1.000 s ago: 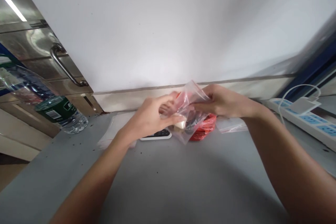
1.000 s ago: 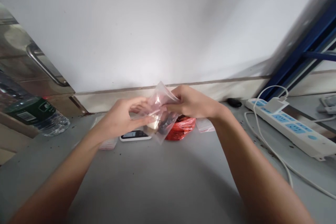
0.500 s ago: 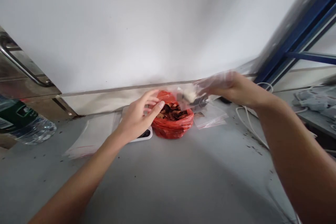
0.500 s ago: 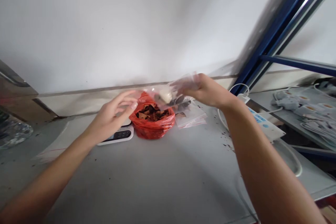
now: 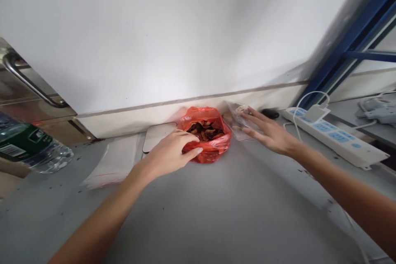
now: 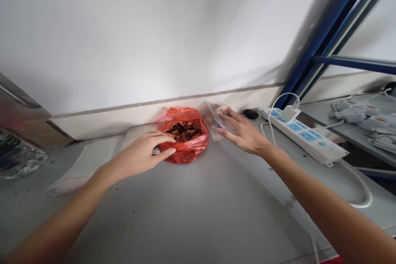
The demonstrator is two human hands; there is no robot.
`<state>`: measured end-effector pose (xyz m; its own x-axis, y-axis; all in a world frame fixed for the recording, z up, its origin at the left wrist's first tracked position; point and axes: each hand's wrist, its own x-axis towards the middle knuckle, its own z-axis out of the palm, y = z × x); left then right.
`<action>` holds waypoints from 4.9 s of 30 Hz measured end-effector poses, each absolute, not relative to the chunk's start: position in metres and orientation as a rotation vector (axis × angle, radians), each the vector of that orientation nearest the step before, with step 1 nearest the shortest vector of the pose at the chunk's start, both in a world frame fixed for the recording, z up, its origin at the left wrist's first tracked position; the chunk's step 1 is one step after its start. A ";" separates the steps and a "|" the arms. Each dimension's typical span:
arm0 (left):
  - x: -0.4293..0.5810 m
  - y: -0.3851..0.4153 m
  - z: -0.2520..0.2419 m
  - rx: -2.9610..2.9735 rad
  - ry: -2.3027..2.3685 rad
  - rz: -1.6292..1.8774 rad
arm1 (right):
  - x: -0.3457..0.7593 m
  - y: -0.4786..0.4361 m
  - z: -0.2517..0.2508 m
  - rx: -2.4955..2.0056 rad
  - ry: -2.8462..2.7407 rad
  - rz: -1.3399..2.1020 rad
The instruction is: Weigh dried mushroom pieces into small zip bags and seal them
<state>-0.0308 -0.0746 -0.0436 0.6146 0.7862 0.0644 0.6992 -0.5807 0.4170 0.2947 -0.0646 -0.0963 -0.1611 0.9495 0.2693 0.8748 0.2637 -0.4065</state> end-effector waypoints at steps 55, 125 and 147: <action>-0.201 -0.024 -0.059 1.546 1.684 -0.087 | 0.113 -0.049 -0.043 -0.895 -2.531 0.843; -0.069 -0.076 -0.022 2.197 1.361 1.100 | 0.107 -0.057 -0.048 -1.158 -1.969 0.482; -0.083 -0.064 -0.037 2.601 1.232 0.730 | 0.119 -0.057 -0.038 -0.867 -2.018 0.958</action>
